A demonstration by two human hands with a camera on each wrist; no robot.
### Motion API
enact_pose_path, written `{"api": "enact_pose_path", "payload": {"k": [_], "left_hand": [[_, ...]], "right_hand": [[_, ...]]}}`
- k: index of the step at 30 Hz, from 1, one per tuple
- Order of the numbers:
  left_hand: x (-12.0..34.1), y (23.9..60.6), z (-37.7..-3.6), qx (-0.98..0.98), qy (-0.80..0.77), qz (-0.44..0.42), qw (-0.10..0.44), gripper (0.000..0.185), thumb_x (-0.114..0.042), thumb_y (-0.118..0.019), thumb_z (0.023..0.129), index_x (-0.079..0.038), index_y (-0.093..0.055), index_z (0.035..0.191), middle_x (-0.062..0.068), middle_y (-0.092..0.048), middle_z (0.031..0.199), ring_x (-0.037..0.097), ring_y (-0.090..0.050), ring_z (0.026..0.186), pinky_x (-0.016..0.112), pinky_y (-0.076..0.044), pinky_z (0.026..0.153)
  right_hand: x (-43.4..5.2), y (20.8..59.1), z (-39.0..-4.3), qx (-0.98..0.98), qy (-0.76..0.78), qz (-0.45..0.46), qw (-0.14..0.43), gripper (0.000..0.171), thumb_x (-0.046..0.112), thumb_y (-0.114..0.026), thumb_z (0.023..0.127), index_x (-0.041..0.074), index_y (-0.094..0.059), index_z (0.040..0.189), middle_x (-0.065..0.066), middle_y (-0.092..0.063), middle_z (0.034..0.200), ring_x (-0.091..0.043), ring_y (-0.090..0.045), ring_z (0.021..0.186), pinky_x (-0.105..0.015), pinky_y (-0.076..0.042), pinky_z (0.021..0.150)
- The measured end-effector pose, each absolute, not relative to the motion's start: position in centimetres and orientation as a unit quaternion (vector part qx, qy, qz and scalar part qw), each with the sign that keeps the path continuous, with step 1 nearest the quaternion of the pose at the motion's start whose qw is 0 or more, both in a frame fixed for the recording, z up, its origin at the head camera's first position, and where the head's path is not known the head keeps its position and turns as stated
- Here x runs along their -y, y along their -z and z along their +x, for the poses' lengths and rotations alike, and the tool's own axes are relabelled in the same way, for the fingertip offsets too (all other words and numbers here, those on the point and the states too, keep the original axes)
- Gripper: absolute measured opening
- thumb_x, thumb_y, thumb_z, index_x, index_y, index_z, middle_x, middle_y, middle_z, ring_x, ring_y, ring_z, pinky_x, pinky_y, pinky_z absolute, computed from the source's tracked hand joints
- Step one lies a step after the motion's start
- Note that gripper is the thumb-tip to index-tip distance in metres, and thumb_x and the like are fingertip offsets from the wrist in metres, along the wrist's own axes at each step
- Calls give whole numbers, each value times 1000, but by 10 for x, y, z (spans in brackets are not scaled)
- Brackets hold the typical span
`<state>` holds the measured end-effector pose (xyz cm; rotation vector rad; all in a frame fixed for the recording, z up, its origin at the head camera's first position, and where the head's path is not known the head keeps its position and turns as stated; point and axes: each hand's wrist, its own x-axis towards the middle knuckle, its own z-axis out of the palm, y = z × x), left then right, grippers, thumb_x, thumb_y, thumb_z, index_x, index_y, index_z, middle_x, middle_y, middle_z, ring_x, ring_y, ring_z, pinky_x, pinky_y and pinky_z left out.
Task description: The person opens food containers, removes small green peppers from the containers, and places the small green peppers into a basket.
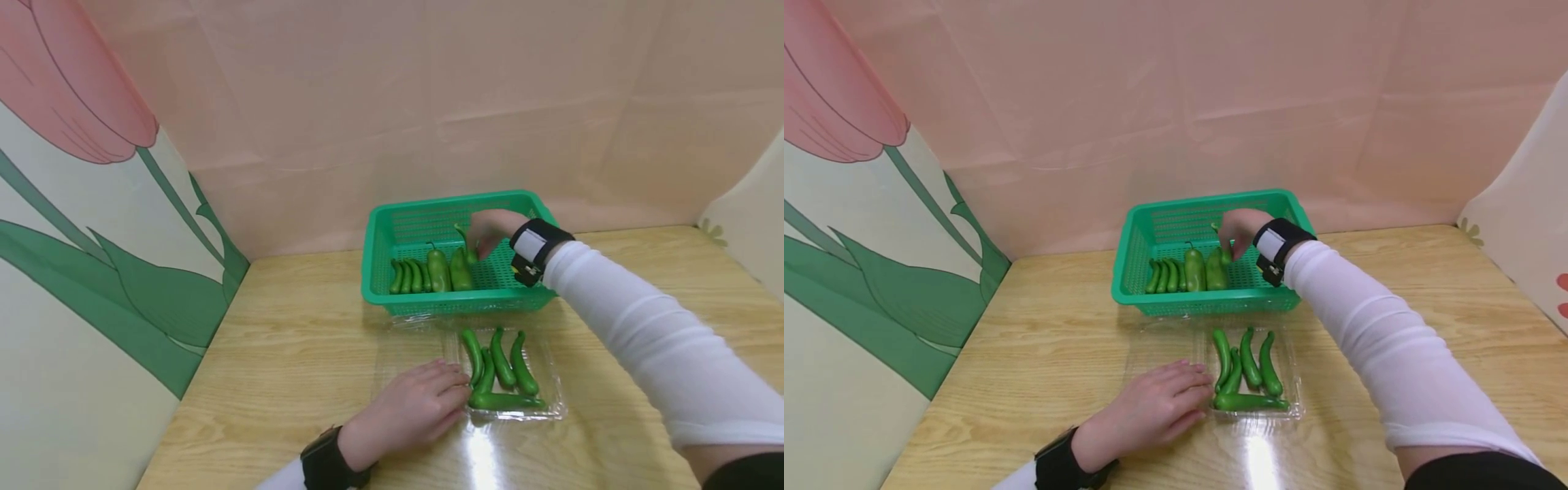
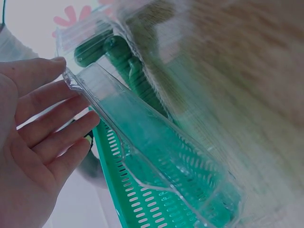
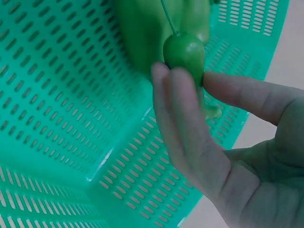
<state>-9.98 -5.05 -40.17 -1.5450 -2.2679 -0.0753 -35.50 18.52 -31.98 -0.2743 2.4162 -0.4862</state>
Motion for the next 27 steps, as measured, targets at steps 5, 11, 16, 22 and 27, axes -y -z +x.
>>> {"api": "enact_pose_path", "payload": {"k": [5,11,16,22,27], "left_hand": [[50,402,-99,808,36,-553,199,28,-32,-61,91,-16,-67,113,2,-64,123,15,-58,119,30,-33,113],[50,401,-99,806,28,-555,204,28,-32,-60,91,-16,-66,114,2,-64,124,15,-57,119,31,-35,112],[50,401,-98,806,22,-555,206,29,-32,-59,92,-16,-66,115,2,-64,124,15,-57,120,32,-38,110],[50,401,-98,809,28,-555,193,29,-32,-59,92,-15,-66,115,3,-63,125,16,-57,120,32,-37,111],[50,401,-98,809,24,-555,192,29,-32,-59,92,-15,-66,115,3,-63,125,16,-56,120,31,-36,112]], "right_hand": [[-188,325,-351,-898,243,-58,362,21,1,-51,91,-11,-51,109,-24,-56,106,-15,-63,68,-30,-59,78],[-190,330,-350,-888,248,-36,385,29,-2,-52,88,-13,-48,115,-30,-55,111,-21,-66,78,-31,-58,83],[-192,336,-350,-880,253,-22,401,53,-2,-53,88,-19,-32,134,-37,-49,122,-31,-65,94,-33,-58,84],[-189,338,-347,-873,262,-15,411,63,-3,-53,89,-18,-19,140,-38,-48,126,-35,-63,101,-36,-57,88],[-188,338,-345,-866,269,2,422,78,-3,-51,90,-16,5,143,-41,-36,136,-37,-63,105,-37,-56,90]]}}
